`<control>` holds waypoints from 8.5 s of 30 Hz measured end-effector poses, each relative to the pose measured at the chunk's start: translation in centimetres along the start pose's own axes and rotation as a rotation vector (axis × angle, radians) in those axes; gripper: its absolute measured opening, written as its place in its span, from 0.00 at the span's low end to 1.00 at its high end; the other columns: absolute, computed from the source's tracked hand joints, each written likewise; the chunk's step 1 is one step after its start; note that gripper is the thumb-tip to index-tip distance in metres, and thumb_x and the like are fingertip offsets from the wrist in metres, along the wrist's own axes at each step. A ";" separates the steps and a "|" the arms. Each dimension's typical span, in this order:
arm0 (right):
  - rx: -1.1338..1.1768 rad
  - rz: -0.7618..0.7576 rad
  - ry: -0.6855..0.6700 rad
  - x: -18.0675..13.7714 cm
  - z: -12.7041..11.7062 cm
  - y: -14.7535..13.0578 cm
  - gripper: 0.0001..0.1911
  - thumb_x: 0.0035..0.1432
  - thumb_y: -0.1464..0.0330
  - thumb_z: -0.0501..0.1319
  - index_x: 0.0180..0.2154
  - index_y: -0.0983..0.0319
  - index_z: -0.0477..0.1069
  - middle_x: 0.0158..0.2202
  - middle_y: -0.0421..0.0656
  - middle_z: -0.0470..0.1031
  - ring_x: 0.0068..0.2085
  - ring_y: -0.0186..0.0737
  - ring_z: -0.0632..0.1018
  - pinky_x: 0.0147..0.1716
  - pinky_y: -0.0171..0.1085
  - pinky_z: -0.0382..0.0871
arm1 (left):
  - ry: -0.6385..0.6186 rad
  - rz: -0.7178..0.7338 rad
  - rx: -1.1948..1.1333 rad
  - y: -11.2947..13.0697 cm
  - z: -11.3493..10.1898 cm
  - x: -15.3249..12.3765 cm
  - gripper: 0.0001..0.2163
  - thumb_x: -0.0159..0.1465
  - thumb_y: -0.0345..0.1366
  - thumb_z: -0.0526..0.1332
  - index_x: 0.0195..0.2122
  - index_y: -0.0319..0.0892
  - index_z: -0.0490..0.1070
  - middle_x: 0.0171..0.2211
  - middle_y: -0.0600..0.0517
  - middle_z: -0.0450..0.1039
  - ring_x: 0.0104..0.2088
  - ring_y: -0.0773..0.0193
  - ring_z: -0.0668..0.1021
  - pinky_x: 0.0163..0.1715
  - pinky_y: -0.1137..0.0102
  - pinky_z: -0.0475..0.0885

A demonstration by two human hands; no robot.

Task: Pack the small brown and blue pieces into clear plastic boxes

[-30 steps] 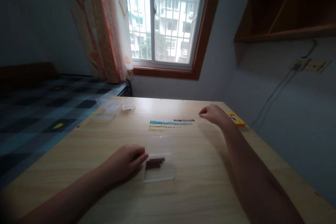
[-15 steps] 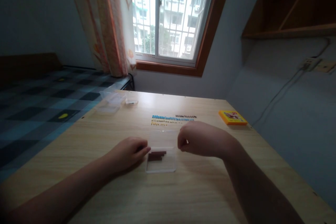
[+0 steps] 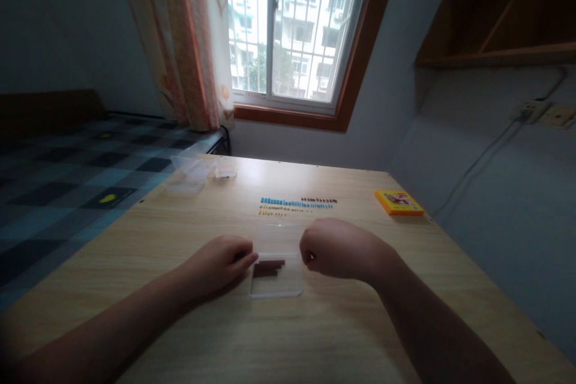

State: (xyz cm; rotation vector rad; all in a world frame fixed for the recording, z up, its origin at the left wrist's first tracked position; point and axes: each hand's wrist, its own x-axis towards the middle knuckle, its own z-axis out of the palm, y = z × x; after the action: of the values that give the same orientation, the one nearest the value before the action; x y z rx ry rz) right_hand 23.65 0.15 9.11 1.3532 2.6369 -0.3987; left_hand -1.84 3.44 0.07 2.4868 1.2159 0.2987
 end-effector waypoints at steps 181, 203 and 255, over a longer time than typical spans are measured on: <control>0.049 0.358 0.858 4.3 -1.3 9.5 0.15 0.63 0.65 0.57 0.47 0.59 0.79 0.41 0.46 0.77 0.44 0.43 0.74 0.46 0.40 0.66 | -0.016 0.003 0.081 0.5 -0.2 -0.5 0.16 0.69 0.42 0.52 0.28 0.44 0.74 0.31 0.49 0.78 0.32 0.58 0.76 0.30 0.68 0.61; -0.122 0.511 0.305 14.7 3.3 11.6 0.15 0.67 0.62 0.60 0.52 0.61 0.71 0.55 0.48 0.71 0.50 0.45 0.75 0.49 0.48 0.73 | -0.003 0.012 0.094 0.2 0.4 -0.3 0.21 0.70 0.46 0.48 0.31 0.43 0.76 0.32 0.46 0.79 0.33 0.55 0.78 0.31 0.66 0.64; 0.240 0.126 0.360 1.3 8.7 -1.9 0.12 0.54 0.73 0.60 0.34 0.56 0.82 0.30 0.39 0.78 0.30 0.33 0.74 0.31 0.32 0.60 | 0.015 0.051 0.124 0.1 0.7 -0.2 0.16 0.68 0.44 0.54 0.28 0.44 0.74 0.29 0.50 0.78 0.30 0.59 0.76 0.28 0.68 0.61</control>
State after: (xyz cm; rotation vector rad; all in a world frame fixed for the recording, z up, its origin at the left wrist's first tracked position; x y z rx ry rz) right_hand 21.44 -2.49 0.75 1.8083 2.8333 -0.5116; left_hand -1.66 3.05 -0.54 2.6296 1.2125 0.2629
